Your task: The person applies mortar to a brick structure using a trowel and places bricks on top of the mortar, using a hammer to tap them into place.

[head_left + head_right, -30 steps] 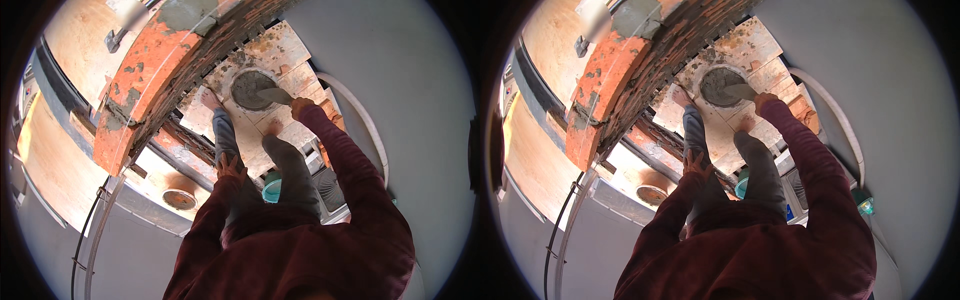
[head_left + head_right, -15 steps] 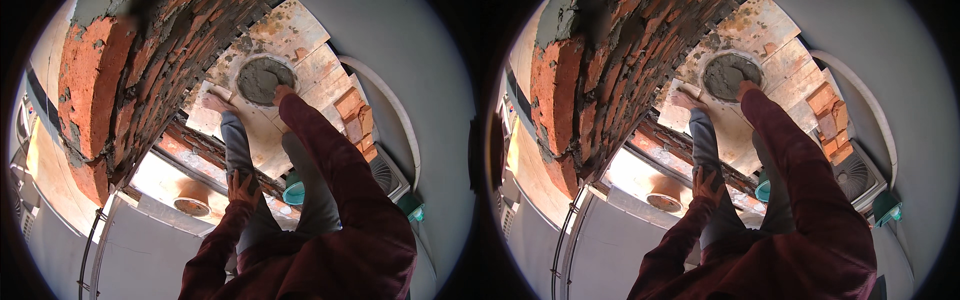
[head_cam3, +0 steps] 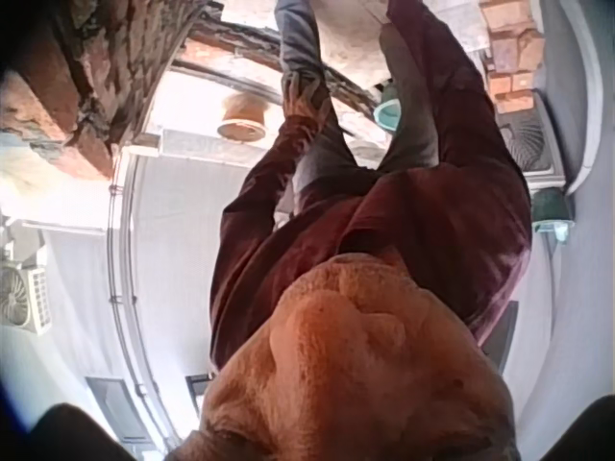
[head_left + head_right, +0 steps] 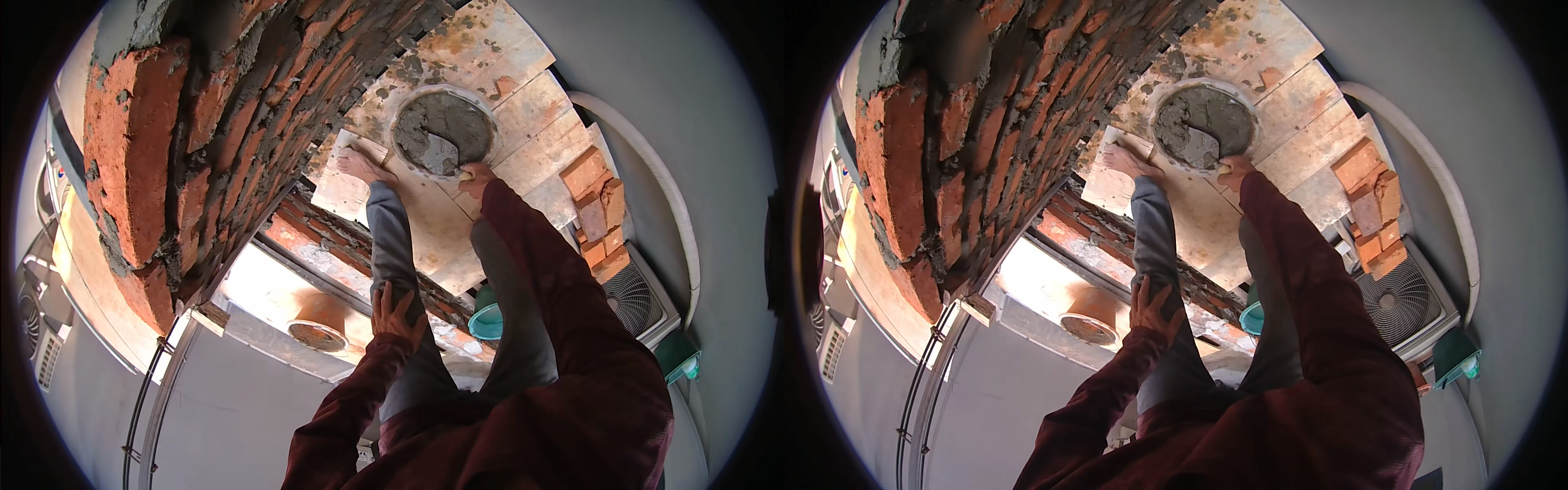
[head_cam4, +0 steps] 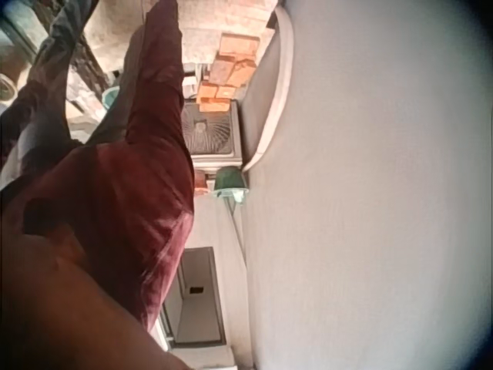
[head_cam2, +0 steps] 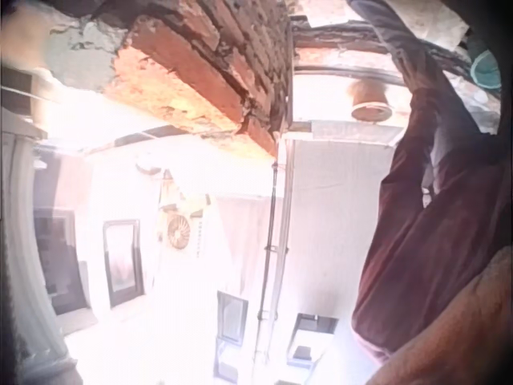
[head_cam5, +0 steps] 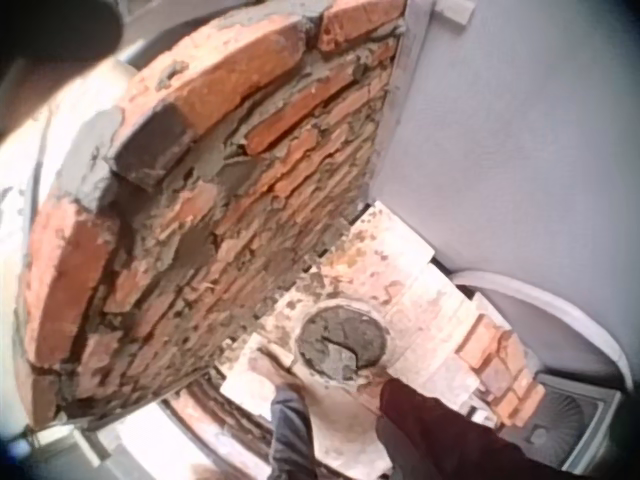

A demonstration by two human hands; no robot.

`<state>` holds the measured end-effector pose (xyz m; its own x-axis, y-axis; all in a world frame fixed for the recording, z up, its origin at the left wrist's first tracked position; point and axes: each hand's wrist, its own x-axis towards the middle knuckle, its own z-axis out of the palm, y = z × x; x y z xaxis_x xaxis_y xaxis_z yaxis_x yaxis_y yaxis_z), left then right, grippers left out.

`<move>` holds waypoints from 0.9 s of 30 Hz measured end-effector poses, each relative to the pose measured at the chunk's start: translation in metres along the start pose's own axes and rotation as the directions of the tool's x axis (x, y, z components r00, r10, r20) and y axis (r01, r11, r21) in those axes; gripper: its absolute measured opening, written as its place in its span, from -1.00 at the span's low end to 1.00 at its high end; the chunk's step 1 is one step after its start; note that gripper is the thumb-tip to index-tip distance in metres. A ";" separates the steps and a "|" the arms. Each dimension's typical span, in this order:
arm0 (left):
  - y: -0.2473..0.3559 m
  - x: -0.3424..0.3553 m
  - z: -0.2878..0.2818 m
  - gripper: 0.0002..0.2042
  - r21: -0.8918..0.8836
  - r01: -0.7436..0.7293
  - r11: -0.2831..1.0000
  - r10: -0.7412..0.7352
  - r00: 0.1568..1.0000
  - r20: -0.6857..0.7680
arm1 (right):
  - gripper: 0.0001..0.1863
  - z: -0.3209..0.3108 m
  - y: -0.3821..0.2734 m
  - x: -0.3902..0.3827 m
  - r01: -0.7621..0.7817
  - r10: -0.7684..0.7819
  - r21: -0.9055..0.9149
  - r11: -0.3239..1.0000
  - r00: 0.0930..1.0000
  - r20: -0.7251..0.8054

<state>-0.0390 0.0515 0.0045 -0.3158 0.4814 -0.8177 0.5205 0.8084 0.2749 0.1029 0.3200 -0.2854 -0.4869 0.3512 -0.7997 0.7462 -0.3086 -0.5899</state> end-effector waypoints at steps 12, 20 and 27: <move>-0.001 0.006 -0.050 -0.31 -0.187 -0.049 0.981 0.020 0.988 -0.154 | -0.75 -0.174 -0.271 -0.228 0.028 0.037 -0.155 0.988 0.914 0.403; 0.003 -0.007 -0.177 -0.43 -0.508 -0.282 0.814 0.177 0.953 -0.246 | -0.61 -0.228 -0.626 -0.337 0.084 0.103 -0.354 0.932 0.872 0.478; -0.100 -0.035 -0.159 -0.51 -0.616 -0.012 0.788 -0.119 0.978 -0.170 | -0.61 -0.195 -0.784 -0.211 0.300 0.028 -0.565 0.768 0.867 0.497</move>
<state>-0.2064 0.0077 0.0864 -0.5056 0.4326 -0.7464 -0.0752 0.8398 0.5377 -0.2909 0.6599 0.3674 -0.6272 -0.1437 -0.7655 0.6843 0.3679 -0.6296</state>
